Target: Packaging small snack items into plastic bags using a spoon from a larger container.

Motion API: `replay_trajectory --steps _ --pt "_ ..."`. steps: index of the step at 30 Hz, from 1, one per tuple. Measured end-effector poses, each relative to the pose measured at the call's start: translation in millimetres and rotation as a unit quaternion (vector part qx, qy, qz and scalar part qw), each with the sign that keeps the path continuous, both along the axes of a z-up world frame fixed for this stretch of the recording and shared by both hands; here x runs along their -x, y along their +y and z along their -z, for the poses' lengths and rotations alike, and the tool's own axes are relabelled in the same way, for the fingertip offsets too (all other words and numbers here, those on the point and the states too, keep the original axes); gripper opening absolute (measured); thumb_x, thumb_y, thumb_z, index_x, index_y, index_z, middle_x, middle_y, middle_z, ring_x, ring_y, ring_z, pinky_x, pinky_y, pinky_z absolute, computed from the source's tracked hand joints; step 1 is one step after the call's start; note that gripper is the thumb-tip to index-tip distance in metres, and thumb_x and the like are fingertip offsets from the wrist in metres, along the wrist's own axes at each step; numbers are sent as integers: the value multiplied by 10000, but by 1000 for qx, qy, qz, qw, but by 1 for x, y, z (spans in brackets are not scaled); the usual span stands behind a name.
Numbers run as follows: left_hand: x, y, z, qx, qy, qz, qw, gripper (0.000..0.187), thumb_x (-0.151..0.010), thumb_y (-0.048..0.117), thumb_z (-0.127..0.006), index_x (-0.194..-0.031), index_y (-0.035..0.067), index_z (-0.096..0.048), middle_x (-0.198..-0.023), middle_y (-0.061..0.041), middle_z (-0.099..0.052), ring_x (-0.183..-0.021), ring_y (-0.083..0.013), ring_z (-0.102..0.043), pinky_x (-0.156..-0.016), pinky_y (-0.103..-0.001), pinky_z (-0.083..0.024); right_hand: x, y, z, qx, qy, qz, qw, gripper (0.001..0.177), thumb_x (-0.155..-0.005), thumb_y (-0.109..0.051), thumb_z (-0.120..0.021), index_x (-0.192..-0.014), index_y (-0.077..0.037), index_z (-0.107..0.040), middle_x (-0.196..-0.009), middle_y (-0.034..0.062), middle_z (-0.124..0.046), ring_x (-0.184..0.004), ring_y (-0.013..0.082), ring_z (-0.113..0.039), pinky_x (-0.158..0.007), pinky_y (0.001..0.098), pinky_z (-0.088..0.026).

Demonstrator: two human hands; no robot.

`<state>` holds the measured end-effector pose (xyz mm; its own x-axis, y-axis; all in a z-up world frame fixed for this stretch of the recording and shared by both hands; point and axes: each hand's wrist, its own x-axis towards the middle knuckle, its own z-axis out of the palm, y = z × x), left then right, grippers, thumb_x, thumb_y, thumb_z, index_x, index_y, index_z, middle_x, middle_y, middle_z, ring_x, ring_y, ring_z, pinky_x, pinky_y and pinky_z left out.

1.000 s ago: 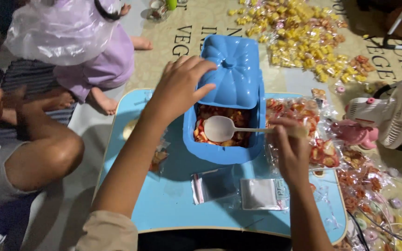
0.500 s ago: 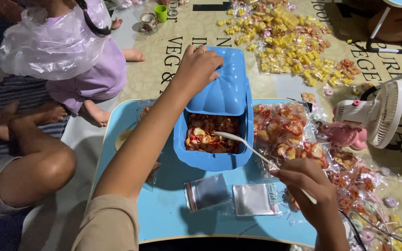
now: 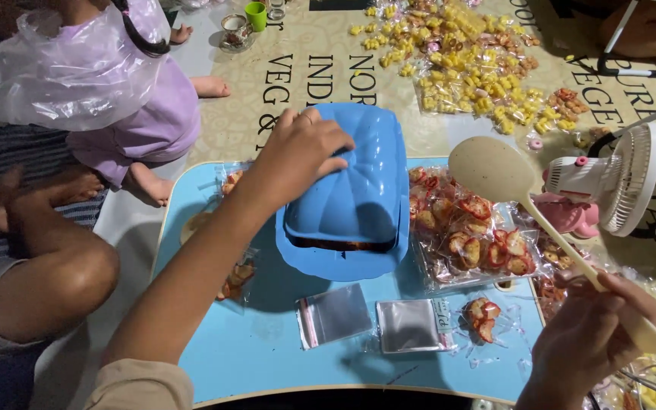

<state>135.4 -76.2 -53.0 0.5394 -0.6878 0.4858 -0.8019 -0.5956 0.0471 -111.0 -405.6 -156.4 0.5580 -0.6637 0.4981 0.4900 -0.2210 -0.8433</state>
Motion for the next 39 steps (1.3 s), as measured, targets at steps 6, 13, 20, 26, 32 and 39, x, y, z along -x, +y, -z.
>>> replay_trajectory --steps 6,13,20,26,32,39 --pt "11 -1 9 1 -20 8 1000 256 -806 213 -818 -1051 156 -765 -1013 29 -716 -915 -207 -554 -955 -394 -391 -7 10 5 14 -6 -14 1000 108 -1208 -197 -470 -1280 -149 -535 -1243 43 -587 -1088 163 -625 -1009 274 -576" --pt "16 1 11 7 18 -8 1000 247 -828 257 -804 -1060 178 -775 -1029 40 -726 -955 -210 -565 -947 -418 -389 -28 20 8 55 -2 -65 996 110 -1218 -133 -466 -1239 -130 -574 -1233 107 -611 -1152 230 -666 -1039 358 -652" --pt "35 11 3 52 39 -58 996 438 -878 337 -776 -1246 160 -619 -1093 5 -712 -981 -217 -632 -899 -409 -435 -60 89 -23 215 24 -147 965 142 -1125 -136 -430 -1193 -118 -553 -1315 140 -560 -1221 283 -581 -1003 412 -540" --pt "53 44 -11 127 36 -66 989 383 -1034 339 -679 -1366 178 -578 -1120 6 -677 -1036 -245 -643 -868 -449 -526 -89 131 -54 436 -21 -121 892 306 -935 52 -675 -1182 -107 -764 -1112 171 -689 -1190 460 -651 -970 550 -526" --pt "77 70 -20 131 54 -91 986 403 -1009 328 -693 -1368 178 -590 -1141 3 -681 -1094 -247 -635 -891 -433 -504 -91 133 -59 537 70 -132 830 484 -883 90 -704 -1274 -191 -743 -1180 183 -699 -1312 449 -596 -993 556 -493" --pt "91 91 -23 141 58 -89 984 336 -1016 251 -680 -1326 133 -625 -1115 -26 -683 -1093 -279 -646 -882 -434 -502 -85 134 -65 574 138 -148 793 496 -884 48 -721 -1333 -160 -689 -1257 214 -680 -1327 454 -577 -1014 604 -470"
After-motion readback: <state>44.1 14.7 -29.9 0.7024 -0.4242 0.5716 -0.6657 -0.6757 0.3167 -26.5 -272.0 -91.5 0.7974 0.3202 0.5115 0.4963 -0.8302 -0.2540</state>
